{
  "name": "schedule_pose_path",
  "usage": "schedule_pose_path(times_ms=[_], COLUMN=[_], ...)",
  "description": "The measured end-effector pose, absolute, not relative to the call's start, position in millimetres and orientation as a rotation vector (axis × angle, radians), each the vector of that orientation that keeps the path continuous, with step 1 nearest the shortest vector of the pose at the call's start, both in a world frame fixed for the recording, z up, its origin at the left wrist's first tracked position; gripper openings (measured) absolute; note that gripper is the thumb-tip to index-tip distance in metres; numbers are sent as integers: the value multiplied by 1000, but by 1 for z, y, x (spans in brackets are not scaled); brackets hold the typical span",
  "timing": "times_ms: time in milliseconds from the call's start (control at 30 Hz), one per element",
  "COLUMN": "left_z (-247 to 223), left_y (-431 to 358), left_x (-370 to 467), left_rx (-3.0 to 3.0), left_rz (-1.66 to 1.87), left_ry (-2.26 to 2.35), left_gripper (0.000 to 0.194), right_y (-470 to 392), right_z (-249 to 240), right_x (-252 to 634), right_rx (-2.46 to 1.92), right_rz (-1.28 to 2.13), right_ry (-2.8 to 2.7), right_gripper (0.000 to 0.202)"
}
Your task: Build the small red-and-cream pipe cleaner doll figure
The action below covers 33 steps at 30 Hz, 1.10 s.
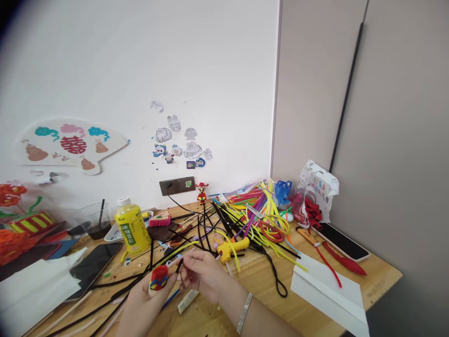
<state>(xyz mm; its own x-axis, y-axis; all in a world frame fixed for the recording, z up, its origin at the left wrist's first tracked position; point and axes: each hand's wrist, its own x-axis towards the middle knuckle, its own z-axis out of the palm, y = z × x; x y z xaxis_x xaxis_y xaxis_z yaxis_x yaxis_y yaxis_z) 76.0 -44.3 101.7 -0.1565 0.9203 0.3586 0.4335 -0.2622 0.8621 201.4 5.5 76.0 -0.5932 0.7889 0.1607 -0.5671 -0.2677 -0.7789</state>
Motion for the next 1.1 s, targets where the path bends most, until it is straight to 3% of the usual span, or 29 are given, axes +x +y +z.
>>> schedule_pose_path(times_ms=[433, 800, 933, 1100], left_z=[91, 100, 100, 100], left_y=[-40, -42, -43, -43], left_x=[73, 81, 82, 82], left_rx=[1544, 1196, 1252, 1345], left_rz=[1367, 1404, 1390, 1382], left_ry=[1484, 1417, 1455, 1545], left_gripper=[25, 25, 27, 29], right_y=[7, 5, 5, 0], right_z=[72, 75, 74, 79], right_x=[198, 200, 199, 200], right_rx=[-409, -334, -415, -625], right_rz=[1801, 1914, 1769, 1340], right_ry=[-1056, -1026, -1058, -1324], right_gripper=[26, 33, 31, 24])
